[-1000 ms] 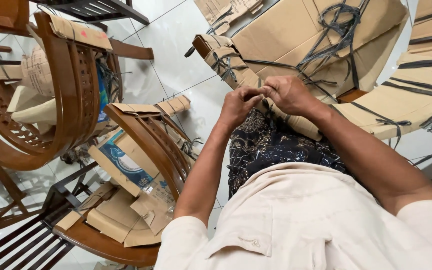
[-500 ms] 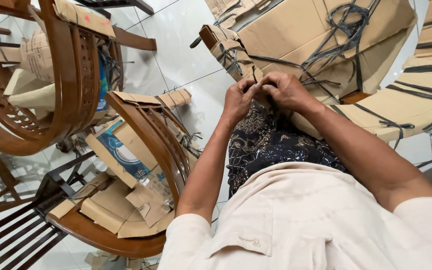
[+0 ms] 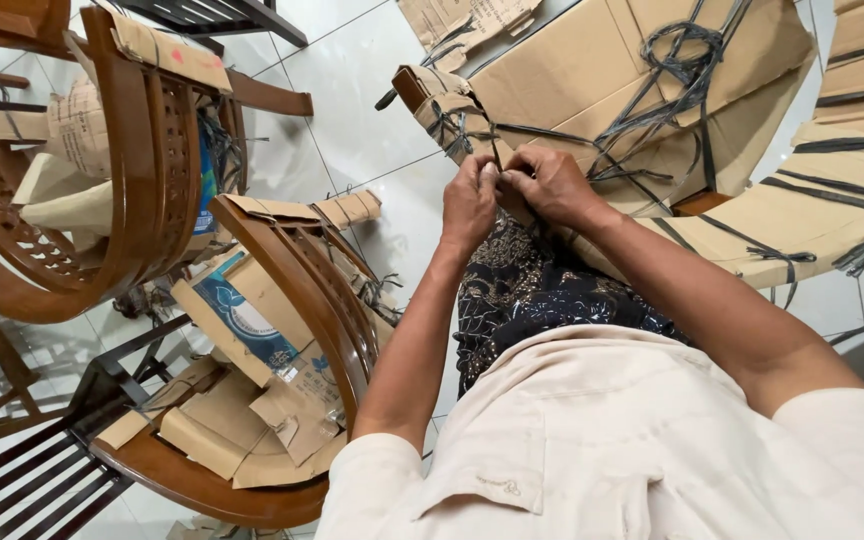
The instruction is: Securing cardboard protective wrapping around wooden chair components using black plastic straps tied by hand.
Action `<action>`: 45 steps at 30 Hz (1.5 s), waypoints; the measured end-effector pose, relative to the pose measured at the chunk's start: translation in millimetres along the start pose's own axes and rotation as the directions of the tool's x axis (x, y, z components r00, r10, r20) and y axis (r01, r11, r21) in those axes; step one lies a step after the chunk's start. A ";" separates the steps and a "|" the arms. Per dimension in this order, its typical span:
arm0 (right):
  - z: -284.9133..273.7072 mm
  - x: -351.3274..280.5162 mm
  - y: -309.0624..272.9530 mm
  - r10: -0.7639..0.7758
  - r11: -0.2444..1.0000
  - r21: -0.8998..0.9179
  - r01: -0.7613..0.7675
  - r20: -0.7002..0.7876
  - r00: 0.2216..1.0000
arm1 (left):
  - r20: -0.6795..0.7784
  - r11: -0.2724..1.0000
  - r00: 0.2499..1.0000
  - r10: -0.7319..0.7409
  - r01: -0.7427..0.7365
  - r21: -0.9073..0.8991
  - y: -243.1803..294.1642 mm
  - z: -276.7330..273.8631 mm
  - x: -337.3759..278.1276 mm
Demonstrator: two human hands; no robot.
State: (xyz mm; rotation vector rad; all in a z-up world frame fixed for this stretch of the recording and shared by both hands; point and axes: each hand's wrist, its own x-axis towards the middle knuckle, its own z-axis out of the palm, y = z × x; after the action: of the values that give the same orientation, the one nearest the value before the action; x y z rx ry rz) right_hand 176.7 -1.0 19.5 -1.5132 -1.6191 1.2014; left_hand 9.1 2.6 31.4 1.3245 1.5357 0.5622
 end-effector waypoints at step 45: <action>-17.4 1.4 -34.5 0.216 0.935 0.191 -0.299 0.359 0.908 | -0.089 0.567 0.696 0.713 -0.497 0.657 -37.7 6.9 -19.4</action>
State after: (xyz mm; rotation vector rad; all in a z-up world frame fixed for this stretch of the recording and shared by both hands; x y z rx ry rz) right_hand 177.5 6.2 57.4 -1.4558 -1.4320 1.8186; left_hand -4.0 -28.1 4.3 2.4299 1.5586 0.8258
